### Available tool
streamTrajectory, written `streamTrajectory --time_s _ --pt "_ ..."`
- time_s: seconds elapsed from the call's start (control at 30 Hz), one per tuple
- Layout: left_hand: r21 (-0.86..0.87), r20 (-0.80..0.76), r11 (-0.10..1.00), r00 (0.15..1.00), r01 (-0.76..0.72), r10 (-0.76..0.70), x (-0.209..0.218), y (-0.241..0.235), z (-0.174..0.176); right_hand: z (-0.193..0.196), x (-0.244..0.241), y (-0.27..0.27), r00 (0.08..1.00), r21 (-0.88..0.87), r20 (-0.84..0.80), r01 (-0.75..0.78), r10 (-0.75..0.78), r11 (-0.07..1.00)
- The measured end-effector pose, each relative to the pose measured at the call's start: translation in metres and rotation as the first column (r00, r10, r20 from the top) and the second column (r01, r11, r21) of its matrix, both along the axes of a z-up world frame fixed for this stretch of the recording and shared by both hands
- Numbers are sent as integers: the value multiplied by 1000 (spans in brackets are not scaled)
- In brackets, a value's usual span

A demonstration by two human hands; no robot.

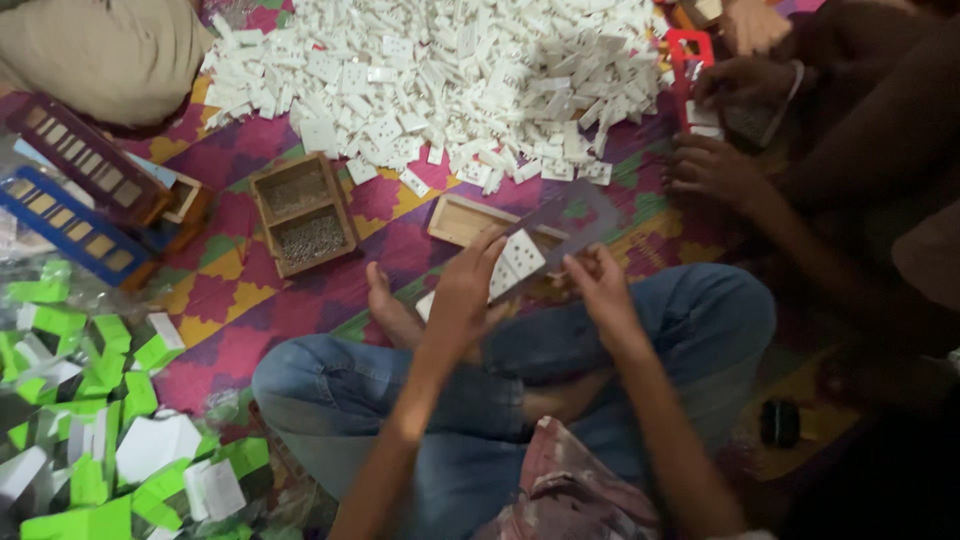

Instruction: The person sits on the floor assembling white plastic electrical sockets into a purple metal frame. They pick up sockets and small metal pins, insert the pins into the sockets, and secure them into the frame. The person occasionally flips the frame to check alignment and continues the assembly process.

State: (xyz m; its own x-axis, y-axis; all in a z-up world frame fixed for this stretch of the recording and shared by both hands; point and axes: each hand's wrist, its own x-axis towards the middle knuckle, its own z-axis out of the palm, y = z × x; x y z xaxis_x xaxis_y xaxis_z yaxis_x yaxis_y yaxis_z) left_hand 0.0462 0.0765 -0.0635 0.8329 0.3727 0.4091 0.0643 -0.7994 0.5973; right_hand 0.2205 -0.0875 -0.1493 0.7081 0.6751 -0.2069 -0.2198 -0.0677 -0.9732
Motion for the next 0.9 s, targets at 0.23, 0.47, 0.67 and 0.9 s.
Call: streamTrajectory --time_s 0.23,0.47,0.67,0.9 --pt "6 -50 999 998 50 -50 41 34 -67 -35 27 28 982 -175 -124 118 -140 978" --pt "125 -128 990 991 60 -44 59 47 -107 -21 7 32 907 -173 345 314 -242 933" --pt "167 -247 986 967 -19 60 55 39 -108 -16 8 35 968 -142 165 210 -186 967" --pt "130 -255 982 953 -135 165 40 48 -111 -38 17 32 935 -39 181 317 -306 948"
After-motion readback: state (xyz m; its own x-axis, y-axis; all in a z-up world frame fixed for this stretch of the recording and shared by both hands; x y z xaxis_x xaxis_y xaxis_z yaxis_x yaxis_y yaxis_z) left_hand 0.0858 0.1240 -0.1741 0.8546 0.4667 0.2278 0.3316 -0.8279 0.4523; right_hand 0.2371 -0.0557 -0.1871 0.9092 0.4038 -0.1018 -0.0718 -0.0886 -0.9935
